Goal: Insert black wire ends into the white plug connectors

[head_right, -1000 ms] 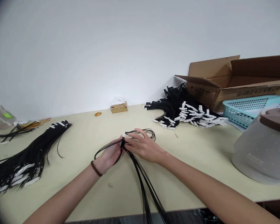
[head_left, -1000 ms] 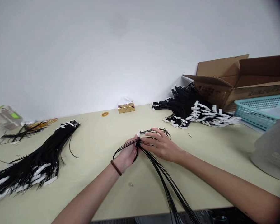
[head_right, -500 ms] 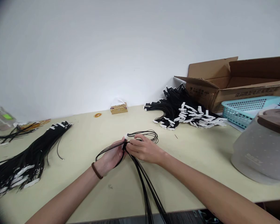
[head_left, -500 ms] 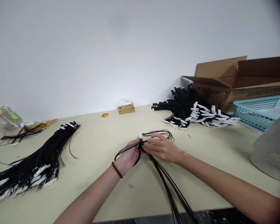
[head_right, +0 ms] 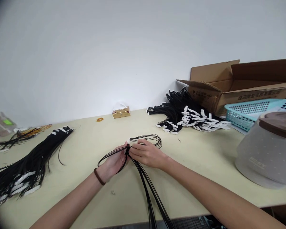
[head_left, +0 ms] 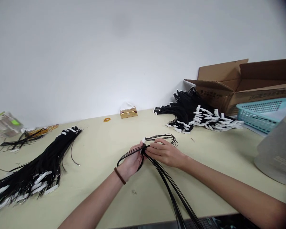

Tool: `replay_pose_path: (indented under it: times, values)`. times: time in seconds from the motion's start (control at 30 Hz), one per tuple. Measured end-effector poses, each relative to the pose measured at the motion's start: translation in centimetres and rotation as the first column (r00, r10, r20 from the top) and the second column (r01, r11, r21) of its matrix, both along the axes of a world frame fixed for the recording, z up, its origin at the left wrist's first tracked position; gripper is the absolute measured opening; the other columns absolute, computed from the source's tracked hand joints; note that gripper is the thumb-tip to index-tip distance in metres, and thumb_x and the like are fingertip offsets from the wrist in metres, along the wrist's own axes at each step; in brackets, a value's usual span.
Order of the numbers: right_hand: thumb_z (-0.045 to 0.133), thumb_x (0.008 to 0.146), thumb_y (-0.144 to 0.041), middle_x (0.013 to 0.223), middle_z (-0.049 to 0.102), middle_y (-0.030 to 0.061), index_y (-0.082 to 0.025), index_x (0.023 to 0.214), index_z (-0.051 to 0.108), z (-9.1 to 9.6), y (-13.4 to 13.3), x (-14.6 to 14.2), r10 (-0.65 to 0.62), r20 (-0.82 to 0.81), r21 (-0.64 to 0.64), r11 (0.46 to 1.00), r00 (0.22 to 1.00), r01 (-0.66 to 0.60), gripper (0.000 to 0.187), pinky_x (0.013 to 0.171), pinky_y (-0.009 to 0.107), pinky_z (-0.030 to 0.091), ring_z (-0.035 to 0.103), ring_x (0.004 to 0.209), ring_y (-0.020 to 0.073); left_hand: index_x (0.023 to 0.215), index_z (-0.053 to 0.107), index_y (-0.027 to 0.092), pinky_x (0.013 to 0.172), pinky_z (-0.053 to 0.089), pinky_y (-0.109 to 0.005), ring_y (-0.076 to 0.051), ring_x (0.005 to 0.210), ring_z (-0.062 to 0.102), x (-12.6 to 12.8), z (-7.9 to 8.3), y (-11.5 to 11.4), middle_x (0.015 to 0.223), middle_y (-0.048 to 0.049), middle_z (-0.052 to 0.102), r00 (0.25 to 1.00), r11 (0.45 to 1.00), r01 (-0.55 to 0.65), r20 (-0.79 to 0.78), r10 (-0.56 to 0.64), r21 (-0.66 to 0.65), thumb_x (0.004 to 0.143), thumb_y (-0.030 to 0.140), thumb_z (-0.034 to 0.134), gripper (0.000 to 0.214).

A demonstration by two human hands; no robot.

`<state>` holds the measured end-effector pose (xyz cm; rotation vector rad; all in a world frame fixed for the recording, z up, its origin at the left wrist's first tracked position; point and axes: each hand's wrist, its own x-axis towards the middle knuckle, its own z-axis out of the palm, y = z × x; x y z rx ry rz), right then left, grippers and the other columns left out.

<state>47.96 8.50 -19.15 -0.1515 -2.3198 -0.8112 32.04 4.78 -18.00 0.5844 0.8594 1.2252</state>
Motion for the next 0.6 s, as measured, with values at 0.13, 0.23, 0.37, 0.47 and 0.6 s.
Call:
replay_pose_path:
  times: [0.13, 0.23, 0.37, 0.47, 0.6]
  values:
    - [0.044, 0.091, -0.010, 0.094, 0.063, 0.0022, -0.013, 0.094, 0.058, 0.0, 0.0, 0.0, 0.014, -0.040, -0.002, 1.000, 0.999, -0.014, 0.015, 0.080, 0.032, 0.044, 0.053, 0.092, 0.0124, 0.068, 0.054, 0.014, 0.053, 0.032, -0.022, -0.005, 0.052, 0.043, 0.0, 0.0, -0.1, 0.056, 0.0052, 0.055, 1.000, 1.000, -0.013, 0.005, 0.013, -0.019, 0.050, 0.028, 0.079, 0.034]
    - [0.045, 0.090, -0.010, 0.090, 0.065, 0.0034, -0.012, 0.096, 0.058, -0.1, 0.0, 0.0, 0.024, -0.060, -0.046, 0.999, 0.998, -0.027, 0.015, 0.073, 0.031, 0.045, 0.056, 0.087, 0.0142, 0.070, 0.055, 0.014, 0.054, 0.033, -0.022, -0.006, 0.053, 0.044, 0.0, -0.1, 0.0, 0.058, 0.0044, 0.056, 1.000, 1.000, -0.007, 0.002, 0.007, -0.020, 0.052, 0.029, 0.078, 0.033]
    - [0.044, 0.089, -0.010, 0.094, 0.066, 0.0052, -0.013, 0.103, 0.058, -0.5, -0.3, -0.3, 0.066, -0.158, -0.238, 0.966, 0.985, -0.102, 0.020, 0.074, 0.030, 0.048, 0.057, 0.092, 0.0160, 0.067, 0.055, 0.014, 0.051, 0.032, -0.022, -0.005, 0.050, 0.042, 0.1, 0.0, 0.0, 0.054, 0.0053, 0.054, 1.000, 1.000, -0.008, 0.009, 0.008, -0.026, 0.054, 0.028, 0.077, 0.029]
    - [0.041, 0.089, -0.009, 0.106, 0.063, 0.0056, -0.017, 0.108, 0.057, -0.7, -0.7, -0.5, 0.112, -0.269, -0.491, 0.839, 0.957, -0.236, 0.026, 0.086, 0.030, 0.048, 0.055, 0.103, 0.0149, 0.064, 0.054, 0.014, 0.051, 0.034, -0.022, -0.005, 0.049, 0.043, 0.1, 0.2, -0.1, 0.053, 0.0046, 0.054, 1.000, 1.000, -0.013, 0.022, 0.013, -0.024, 0.060, 0.027, 0.074, 0.024]
    - [0.038, 0.091, -0.016, 0.099, 0.065, 0.0048, -0.019, 0.106, 0.058, 0.0, -1.6, -0.9, -0.013, -0.461, -0.747, 0.546, 0.887, -0.380, 0.025, 0.082, 0.027, 0.050, 0.060, 0.092, 0.0126, 0.069, 0.057, 0.013, 0.062, 0.043, -0.025, -0.010, 0.057, 0.056, -0.1, 0.5, -0.1, 0.061, -0.0005, 0.062, 0.999, 0.999, -0.032, -0.030, 0.033, 0.017, 0.068, 0.030, 0.067, 0.019]
